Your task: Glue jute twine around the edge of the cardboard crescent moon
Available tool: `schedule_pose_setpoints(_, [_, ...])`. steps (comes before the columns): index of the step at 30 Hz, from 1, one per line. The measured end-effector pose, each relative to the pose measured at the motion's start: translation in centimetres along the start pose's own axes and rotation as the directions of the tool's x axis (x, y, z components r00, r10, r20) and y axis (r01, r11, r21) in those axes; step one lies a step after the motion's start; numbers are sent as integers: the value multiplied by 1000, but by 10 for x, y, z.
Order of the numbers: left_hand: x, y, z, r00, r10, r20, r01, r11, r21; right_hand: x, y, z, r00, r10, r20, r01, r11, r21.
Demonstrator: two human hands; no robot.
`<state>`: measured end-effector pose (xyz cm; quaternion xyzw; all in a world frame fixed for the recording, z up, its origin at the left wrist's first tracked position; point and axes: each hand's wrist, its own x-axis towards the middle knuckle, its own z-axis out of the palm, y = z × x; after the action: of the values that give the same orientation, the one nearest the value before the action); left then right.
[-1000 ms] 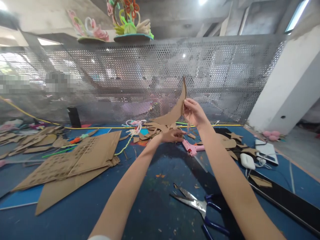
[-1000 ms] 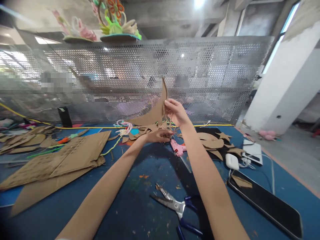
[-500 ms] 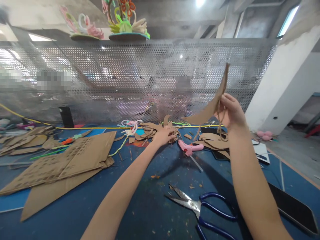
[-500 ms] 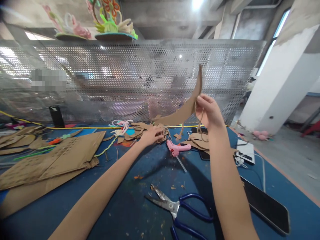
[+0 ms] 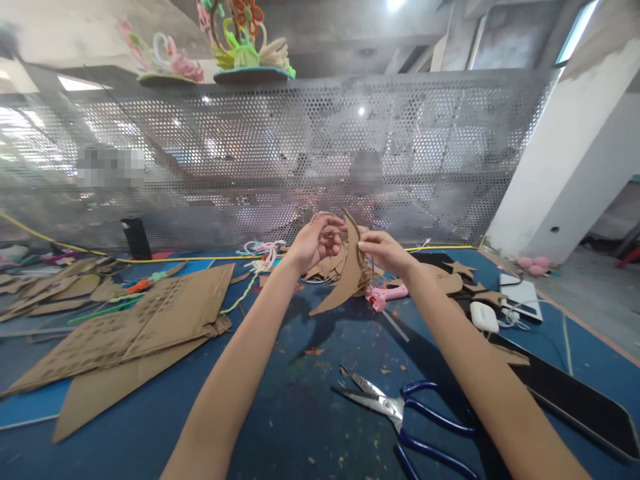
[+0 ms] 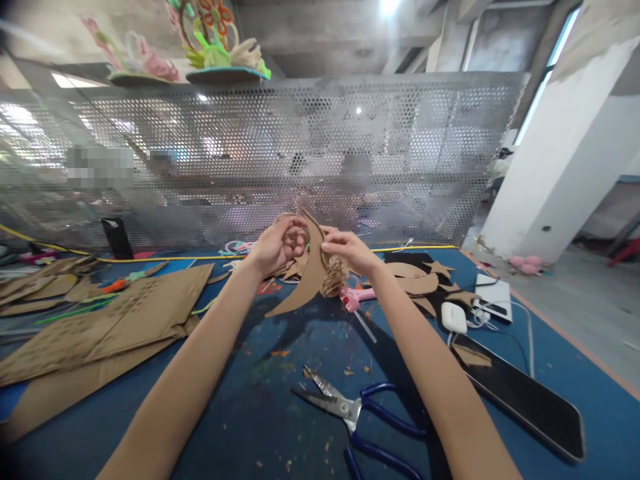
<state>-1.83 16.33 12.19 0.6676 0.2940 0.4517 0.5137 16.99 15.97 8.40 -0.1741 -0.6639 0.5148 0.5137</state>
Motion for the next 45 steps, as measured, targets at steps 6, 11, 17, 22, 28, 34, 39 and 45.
schedule_pose_setpoints(6, [-7,5,-7,991,72,110,-40,962,-270,-4,11,-1,979,110,170,-114,993,13])
schedule_pose_setpoints(11, [-7,-32,-8,936,-61,346,143,966,-216,-6,-15,-1,999,44,5,-45,992,120])
schedule_pose_setpoints(17, [-8,-37,23,802,-188,568,230,973,-4,1,-34,-3,961,-99,-259,152,970,192])
schedule_pose_setpoints(22, [-5,-24,22,925,-119,360,154,986,-69,-1,-30,-13,957,-94,-275,160,960,229])
schedule_pose_setpoints(28, [-8,9,13,999,-26,46,38,960,-279,-7,-4,-4,998,15,-59,2,957,289])
schedule_pose_setpoints(34, [-8,18,10,998,-24,-58,-3,908,-418,-13,6,15,987,95,129,-133,934,331])
schedule_pose_setpoints(39, [-2,-8,-2,984,-133,116,165,926,-339,-5,-11,9,996,88,-10,-79,933,350])
schedule_pose_setpoints(45, [-17,-35,37,769,-346,538,472,874,-113,-1,-29,-7,967,60,-249,21,951,310])
